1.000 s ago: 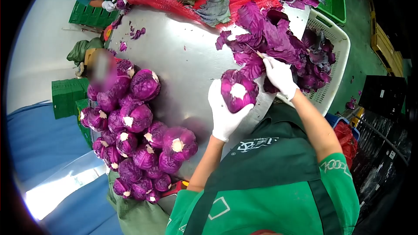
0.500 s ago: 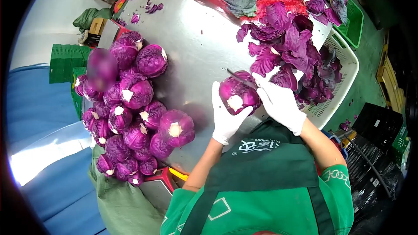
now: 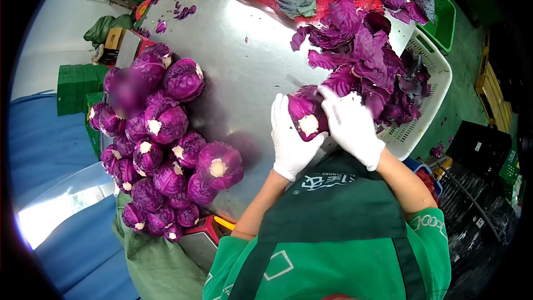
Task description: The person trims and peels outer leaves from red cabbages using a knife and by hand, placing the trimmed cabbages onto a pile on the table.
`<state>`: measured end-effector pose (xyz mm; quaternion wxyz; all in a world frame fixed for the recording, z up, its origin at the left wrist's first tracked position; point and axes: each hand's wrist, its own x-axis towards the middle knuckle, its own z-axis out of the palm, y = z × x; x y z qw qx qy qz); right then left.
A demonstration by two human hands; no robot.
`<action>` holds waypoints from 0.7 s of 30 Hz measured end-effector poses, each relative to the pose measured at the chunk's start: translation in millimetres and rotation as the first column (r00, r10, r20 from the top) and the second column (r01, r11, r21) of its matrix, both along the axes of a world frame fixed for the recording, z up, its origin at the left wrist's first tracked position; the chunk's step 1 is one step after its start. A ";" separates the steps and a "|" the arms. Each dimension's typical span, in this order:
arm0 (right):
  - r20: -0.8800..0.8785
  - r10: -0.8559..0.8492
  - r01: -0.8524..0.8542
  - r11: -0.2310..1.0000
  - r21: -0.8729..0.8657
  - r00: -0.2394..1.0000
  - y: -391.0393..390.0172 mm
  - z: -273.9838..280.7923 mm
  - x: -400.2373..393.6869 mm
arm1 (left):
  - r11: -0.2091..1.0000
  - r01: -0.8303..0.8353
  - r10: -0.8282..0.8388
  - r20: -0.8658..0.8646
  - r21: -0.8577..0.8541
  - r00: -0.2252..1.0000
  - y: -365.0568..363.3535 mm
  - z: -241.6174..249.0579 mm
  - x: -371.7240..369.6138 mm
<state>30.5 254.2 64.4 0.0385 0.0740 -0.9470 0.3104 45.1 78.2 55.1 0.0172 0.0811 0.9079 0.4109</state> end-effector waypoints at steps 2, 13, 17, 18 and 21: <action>0.026 -0.106 0.107 0.993 -0.059 0.994 9.9 12.9 -14.5 | 0.998 0.009 -0.013 -0.057 -0.062 0.998 4.9 3.0 3.1; -0.140 -0.288 0.289 0.957 -0.011 0.948 58.6 -35.9 -78.3 | 0.995 0.095 -0.095 -0.040 -0.002 0.995 -24.5 4.1 7.3; 0.305 -0.195 0.306 0.874 -0.378 0.932 49.4 2.5 -50.2 | 0.990 -0.033 0.016 0.121 0.136 0.993 -53.4 6.1 25.8; 0.381 -0.069 0.237 0.879 -0.414 0.922 35.5 -2.0 -35.5 | 0.968 -0.144 0.095 0.231 0.206 0.968 -54.0 10.2 28.3; 0.509 0.287 -0.026 0.888 -0.459 0.812 -13.1 -23.3 9.0 | 0.940 -0.271 0.212 0.270 0.206 0.939 -69.5 -9.8 33.9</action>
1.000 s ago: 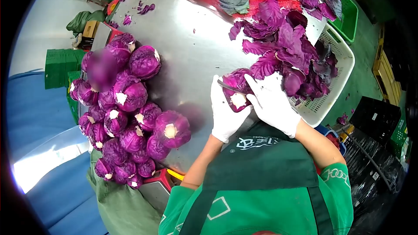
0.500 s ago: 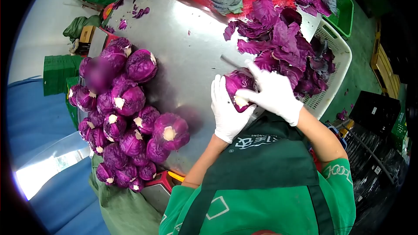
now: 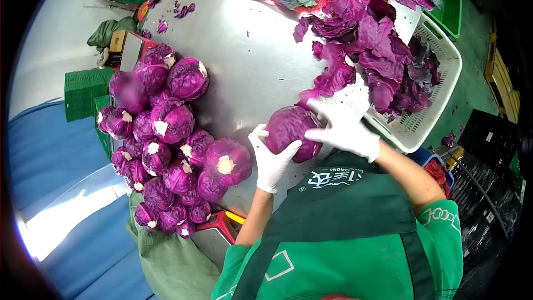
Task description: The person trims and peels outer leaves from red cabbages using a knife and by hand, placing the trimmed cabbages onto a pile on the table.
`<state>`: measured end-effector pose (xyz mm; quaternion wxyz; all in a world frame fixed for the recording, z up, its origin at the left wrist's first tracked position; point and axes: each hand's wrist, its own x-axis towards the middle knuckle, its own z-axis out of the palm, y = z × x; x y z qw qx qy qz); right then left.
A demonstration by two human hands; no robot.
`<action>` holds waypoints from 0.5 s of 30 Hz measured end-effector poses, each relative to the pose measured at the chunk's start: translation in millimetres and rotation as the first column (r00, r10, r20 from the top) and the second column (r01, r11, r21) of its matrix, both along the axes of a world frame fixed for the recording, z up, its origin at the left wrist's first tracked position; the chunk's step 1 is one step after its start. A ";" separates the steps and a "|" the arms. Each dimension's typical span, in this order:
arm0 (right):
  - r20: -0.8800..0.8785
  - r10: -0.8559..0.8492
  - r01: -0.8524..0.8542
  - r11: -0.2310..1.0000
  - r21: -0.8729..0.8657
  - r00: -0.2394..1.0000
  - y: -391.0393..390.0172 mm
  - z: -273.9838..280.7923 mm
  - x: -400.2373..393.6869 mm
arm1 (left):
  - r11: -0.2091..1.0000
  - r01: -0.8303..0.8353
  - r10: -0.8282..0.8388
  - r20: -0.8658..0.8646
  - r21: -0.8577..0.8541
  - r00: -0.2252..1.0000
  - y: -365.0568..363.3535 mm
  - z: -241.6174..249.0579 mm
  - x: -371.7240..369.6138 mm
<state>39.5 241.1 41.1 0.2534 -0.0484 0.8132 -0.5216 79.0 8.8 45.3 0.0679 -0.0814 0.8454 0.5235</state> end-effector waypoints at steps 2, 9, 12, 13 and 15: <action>-0.037 0.003 -0.006 0.996 -0.089 0.999 -15.1 -15.5 22.0 | 0.999 -0.050 0.048 0.071 0.019 0.996 0.6 2.9 2.4; 0.287 0.001 0.054 0.982 -0.183 0.958 1.7 -2.7 34.2 | 0.987 0.155 -0.153 0.066 -0.035 0.986 -6.3 1.5 9.8; 0.508 -0.088 0.310 0.875 -0.373 0.857 6.8 2.1 34.0 | 0.976 -0.012 -0.023 0.154 0.218 0.988 -8.0 6.2 6.1; 0.527 -0.071 0.320 0.860 -0.398 0.847 11.5 0.0 32.3 | 0.923 -0.115 0.042 0.201 0.368 0.979 -9.4 6.6 5.1; 0.527 -0.085 0.351 0.832 -0.430 0.846 14.0 2.7 24.4 | 0.806 -0.239 0.110 0.259 0.541 0.960 -14.0 4.6 4.5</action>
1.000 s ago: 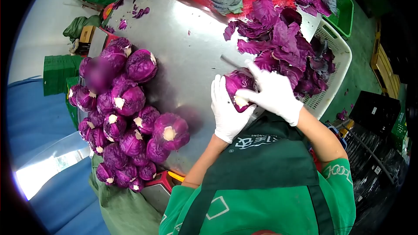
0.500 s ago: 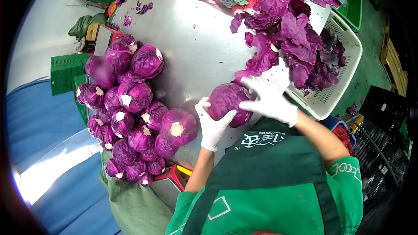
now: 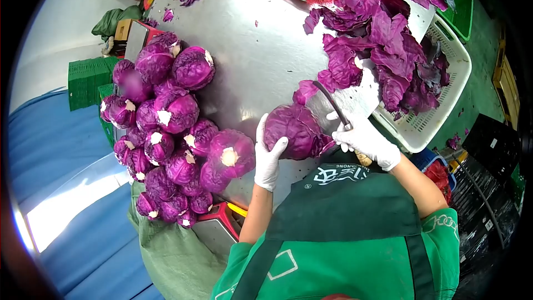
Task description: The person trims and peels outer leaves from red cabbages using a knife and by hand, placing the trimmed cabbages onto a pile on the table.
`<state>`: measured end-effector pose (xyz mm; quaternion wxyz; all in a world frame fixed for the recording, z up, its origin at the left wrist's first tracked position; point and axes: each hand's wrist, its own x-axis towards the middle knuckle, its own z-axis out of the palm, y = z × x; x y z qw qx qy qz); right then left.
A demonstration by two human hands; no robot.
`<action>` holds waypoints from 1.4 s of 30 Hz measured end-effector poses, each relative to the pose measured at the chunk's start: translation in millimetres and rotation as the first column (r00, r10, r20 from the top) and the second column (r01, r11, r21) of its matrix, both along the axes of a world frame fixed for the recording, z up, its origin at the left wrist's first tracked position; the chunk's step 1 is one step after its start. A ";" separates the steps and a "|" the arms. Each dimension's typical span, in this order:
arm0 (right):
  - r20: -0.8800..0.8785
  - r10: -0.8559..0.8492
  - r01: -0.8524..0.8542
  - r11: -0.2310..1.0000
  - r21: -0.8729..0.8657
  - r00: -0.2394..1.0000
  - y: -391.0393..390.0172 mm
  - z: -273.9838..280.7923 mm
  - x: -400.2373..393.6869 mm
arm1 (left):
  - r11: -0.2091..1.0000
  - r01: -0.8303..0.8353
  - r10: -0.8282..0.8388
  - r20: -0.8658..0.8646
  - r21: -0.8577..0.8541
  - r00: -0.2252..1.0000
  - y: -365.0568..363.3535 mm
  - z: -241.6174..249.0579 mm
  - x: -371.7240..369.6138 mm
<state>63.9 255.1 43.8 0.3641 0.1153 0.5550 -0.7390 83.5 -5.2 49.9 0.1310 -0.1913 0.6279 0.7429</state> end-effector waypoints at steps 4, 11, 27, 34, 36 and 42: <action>0.041 -0.130 0.133 0.988 -0.080 0.991 1.9 16.2 -23.6 | 0.946 -0.203 0.180 0.112 0.251 0.977 5.8 -13.2 2.5; -0.021 -0.221 0.221 0.975 0.029 0.975 15.0 33.1 -32.7 | 0.911 -0.272 0.217 0.201 0.310 0.955 33.1 -16.6 0.9; -0.716 0.500 0.145 0.762 0.631 0.488 -22.8 10.6 -24.9 | 0.865 -0.242 0.067 0.376 0.440 0.924 25.2 2.1 -29.4; -0.718 0.051 0.292 0.892 0.345 0.695 -30.4 12.1 -52.8 | 0.810 -0.262 0.024 0.417 0.525 0.908 18.9 -4.1 -32.5; -0.454 -0.092 0.319 0.832 0.454 0.886 -19.6 14.4 -72.2 | 0.838 -0.273 0.088 0.377 0.472 0.922 23.3 -11.7 -28.6; -0.369 -0.504 0.572 0.814 0.100 0.781 10.0 34.0 -104.5 | 0.861 -0.283 0.158 0.307 0.422 0.938 16.3 -27.2 -5.5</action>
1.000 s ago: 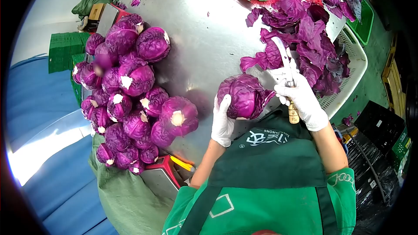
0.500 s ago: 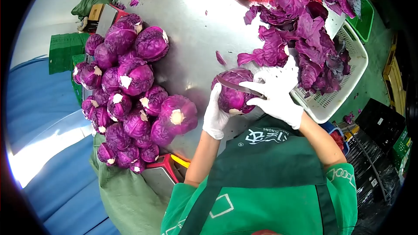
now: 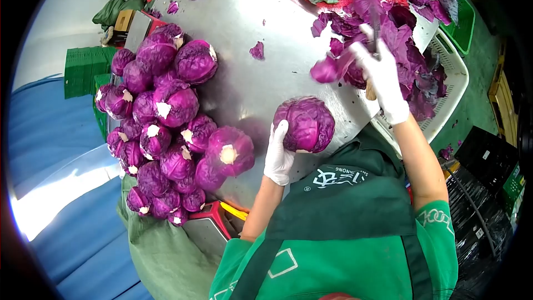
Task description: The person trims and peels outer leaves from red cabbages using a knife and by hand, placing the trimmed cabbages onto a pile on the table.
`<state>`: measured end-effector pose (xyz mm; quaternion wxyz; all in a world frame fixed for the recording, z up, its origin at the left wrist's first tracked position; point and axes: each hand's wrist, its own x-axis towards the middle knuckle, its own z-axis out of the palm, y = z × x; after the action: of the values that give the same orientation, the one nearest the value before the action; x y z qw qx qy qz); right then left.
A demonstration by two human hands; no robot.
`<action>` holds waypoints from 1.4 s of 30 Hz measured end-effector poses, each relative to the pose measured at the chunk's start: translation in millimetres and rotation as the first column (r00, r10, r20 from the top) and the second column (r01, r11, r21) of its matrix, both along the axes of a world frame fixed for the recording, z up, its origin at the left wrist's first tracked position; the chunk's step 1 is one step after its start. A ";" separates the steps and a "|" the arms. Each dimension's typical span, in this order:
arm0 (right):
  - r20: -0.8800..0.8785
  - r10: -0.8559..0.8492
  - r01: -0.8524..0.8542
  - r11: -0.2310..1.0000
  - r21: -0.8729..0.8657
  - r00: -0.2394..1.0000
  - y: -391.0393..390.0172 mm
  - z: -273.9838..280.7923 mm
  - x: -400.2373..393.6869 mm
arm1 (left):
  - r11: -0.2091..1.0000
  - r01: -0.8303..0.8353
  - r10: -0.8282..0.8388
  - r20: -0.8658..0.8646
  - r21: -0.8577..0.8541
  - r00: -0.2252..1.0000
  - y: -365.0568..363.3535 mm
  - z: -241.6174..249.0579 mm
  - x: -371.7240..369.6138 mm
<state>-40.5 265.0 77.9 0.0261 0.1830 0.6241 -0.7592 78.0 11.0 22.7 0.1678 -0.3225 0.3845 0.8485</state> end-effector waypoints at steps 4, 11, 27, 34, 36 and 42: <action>-0.012 0.559 -0.285 0.441 0.851 0.829 -18.7 -7.1 34.4 | 0.998 -0.008 0.011 -0.062 0.055 0.998 3.3 3.6 -0.7; -0.255 0.066 0.090 0.827 0.554 0.965 6.4 -35.5 -21.1 | 0.950 -0.087 0.143 -0.172 0.299 0.975 -17.7 -10.9 9.7; -0.511 0.714 -0.397 0.695 0.599 0.479 -144.1 104.7 33.1 | 0.840 -0.489 0.324 -0.505 -0.235 0.800 -42.0 94.8 -8.6; -0.166 0.751 -0.739 0.660 0.136 0.639 -153.3 100.9 13.3 | 0.390 -0.772 0.162 -0.788 -0.502 0.594 -147.3 189.8 -8.6; -0.147 0.708 -0.687 0.706 0.171 0.690 -146.7 68.1 5.4 | 0.228 -0.829 0.087 -0.838 -0.510 0.539 -200.8 212.5 -20.0; -0.139 0.654 -0.645 0.756 0.108 0.743 -125.1 -24.9 -32.5 | -0.422 -0.279 0.254 -0.408 -0.863 0.877 -348.0 209.1 -65.7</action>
<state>-73.0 140.0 53.0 0.2311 -0.1099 0.6685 -0.6983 12.3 -336.9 231.8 -0.3831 -0.3972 0.8119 0.1905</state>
